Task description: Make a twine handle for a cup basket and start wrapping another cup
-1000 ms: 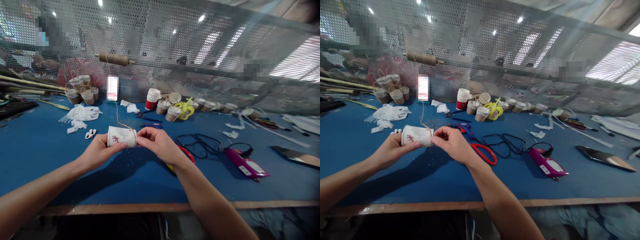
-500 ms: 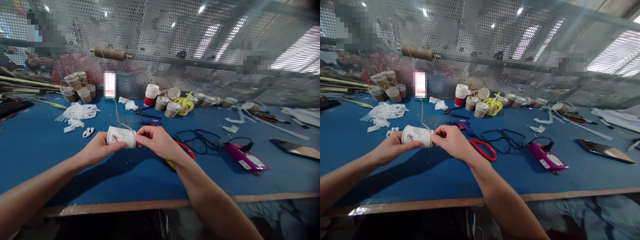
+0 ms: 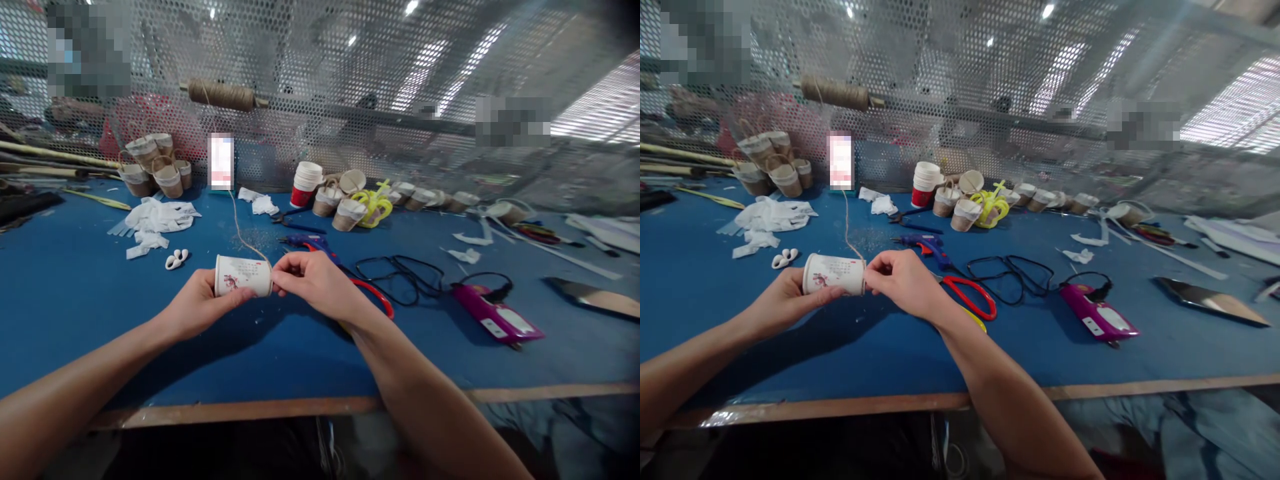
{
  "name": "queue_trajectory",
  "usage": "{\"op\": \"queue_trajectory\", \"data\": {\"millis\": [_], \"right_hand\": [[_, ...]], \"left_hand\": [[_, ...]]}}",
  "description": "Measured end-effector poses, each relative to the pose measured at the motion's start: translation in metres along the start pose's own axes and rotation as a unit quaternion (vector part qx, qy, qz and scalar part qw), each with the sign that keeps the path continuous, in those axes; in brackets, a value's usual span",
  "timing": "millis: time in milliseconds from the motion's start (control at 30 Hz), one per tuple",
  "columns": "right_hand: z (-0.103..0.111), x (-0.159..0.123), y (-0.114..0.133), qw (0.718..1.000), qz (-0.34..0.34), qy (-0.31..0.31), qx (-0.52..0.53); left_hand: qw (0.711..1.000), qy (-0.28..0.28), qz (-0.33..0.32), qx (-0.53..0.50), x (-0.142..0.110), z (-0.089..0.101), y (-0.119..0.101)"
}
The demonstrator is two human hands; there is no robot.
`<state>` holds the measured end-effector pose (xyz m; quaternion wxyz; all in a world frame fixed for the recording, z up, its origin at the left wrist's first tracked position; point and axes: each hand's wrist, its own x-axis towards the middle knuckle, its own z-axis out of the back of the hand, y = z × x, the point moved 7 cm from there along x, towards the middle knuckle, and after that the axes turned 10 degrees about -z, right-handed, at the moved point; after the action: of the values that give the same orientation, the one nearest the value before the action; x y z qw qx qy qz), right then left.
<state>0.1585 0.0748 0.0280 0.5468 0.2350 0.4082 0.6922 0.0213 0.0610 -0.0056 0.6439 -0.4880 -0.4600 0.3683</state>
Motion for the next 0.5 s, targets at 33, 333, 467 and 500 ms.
{"op": "queue_trajectory", "data": {"millis": [33,333,467,500], "right_hand": [[0.0,0.0,0.0,1.0,-0.001,0.002,0.003],[-0.001,-0.001,0.0,1.0,0.012,0.006,0.012],[-0.003,-0.002,0.001,0.999,0.014,0.001,-0.031],[-0.003,-0.002,0.001,0.999,0.013,-0.001,-0.038]], "left_hand": [[1.0,0.001,0.002,-0.004,0.0,0.0,0.001],[0.995,-0.01,0.049,-0.089,-0.001,-0.001,0.014],[0.991,-0.021,0.066,-0.114,-0.001,0.0,0.017],[0.991,-0.022,0.067,-0.112,-0.001,0.0,0.016]]}}
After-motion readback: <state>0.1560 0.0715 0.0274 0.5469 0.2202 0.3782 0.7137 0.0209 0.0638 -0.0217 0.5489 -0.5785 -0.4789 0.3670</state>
